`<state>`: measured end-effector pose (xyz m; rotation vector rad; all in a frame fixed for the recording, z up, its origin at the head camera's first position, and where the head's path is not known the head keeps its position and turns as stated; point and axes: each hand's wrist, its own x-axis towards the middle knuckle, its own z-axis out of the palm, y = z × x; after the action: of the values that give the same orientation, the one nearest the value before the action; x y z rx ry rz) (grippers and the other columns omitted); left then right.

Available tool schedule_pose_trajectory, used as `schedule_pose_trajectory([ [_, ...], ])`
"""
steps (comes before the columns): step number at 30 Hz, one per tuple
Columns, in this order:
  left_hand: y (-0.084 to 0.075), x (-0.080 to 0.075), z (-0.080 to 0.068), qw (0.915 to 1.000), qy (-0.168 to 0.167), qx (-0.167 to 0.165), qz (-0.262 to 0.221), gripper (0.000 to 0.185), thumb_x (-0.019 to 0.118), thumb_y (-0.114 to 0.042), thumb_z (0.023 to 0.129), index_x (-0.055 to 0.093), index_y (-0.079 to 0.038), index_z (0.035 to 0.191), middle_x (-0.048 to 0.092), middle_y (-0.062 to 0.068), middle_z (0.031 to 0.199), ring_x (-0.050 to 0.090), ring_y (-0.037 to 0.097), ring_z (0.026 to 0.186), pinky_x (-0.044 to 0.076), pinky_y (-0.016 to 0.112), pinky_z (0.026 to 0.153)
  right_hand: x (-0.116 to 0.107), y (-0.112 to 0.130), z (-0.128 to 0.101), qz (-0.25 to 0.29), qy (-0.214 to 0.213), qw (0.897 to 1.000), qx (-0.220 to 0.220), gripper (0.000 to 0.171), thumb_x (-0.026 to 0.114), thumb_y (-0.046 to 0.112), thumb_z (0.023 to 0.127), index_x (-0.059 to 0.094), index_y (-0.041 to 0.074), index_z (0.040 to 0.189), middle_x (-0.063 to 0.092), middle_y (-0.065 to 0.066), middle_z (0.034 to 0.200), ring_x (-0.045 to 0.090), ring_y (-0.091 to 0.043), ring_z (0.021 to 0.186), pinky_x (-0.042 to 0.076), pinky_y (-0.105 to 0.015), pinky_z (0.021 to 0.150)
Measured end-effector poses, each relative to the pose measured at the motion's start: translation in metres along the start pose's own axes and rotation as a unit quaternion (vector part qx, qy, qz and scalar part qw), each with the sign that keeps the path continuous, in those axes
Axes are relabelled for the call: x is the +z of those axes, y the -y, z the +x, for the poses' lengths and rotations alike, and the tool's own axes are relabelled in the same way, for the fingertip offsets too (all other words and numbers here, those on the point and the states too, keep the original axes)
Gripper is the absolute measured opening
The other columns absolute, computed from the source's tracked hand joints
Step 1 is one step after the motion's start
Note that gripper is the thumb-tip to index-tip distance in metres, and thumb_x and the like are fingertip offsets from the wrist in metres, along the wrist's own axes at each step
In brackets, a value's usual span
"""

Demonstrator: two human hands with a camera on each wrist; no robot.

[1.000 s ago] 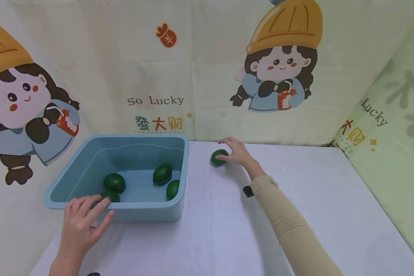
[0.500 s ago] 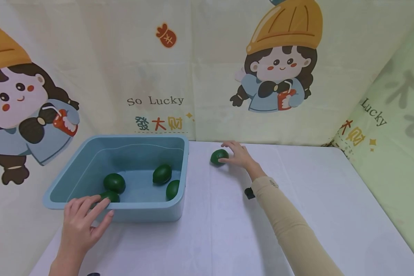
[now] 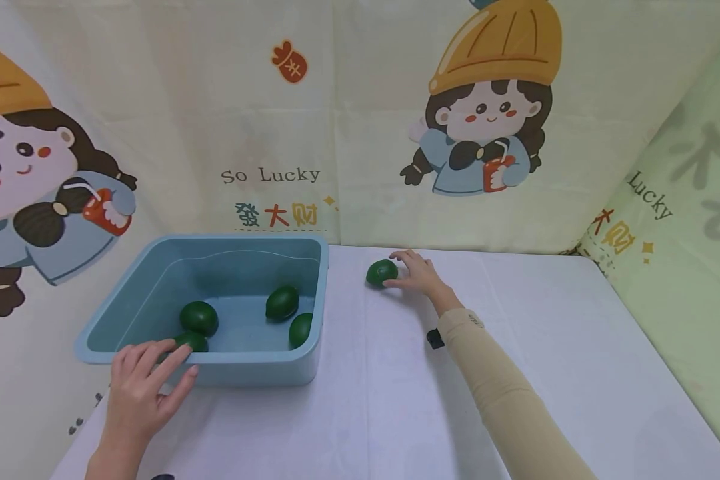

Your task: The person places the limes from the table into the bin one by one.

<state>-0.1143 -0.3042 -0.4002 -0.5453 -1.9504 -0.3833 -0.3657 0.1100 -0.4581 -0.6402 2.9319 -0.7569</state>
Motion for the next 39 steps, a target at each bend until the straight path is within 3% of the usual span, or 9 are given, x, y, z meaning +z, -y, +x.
schedule_pose_trajectory([
  [13, 0.003, 0.0, -0.003, 0.9997, 0.021, -0.011, 0.009, 0.053, 0.047, -0.047, 0.091, 0.067, 0.001, 0.083, 0.061, 0.022, 0.08, 0.049, 0.038, 0.077, 0.026, 0.03, 0.089, 0.008, -0.005, 0.0, -0.011, 0.03, 0.999, 0.033, 0.075, 0.068, 0.05, 0.074, 0.039, 0.018, 0.135, 0.042, -0.012, 0.134, 0.037, -0.03, 0.124, 0.025, -0.053, 0.099],
  [39, 0.004, -0.001, 0.0, 0.9994, 0.03, -0.017, 0.008, 0.053, 0.047, -0.048, 0.091, 0.067, 0.001, 0.083, 0.061, 0.022, 0.081, 0.049, 0.038, 0.078, 0.025, 0.028, 0.089, 0.012, -0.001, 0.002, 0.004, 0.044, 0.998, 0.042, 0.079, 0.069, 0.046, 0.076, 0.032, 0.02, 0.14, 0.036, -0.015, 0.139, 0.033, -0.032, 0.128, 0.021, -0.053, 0.102],
])
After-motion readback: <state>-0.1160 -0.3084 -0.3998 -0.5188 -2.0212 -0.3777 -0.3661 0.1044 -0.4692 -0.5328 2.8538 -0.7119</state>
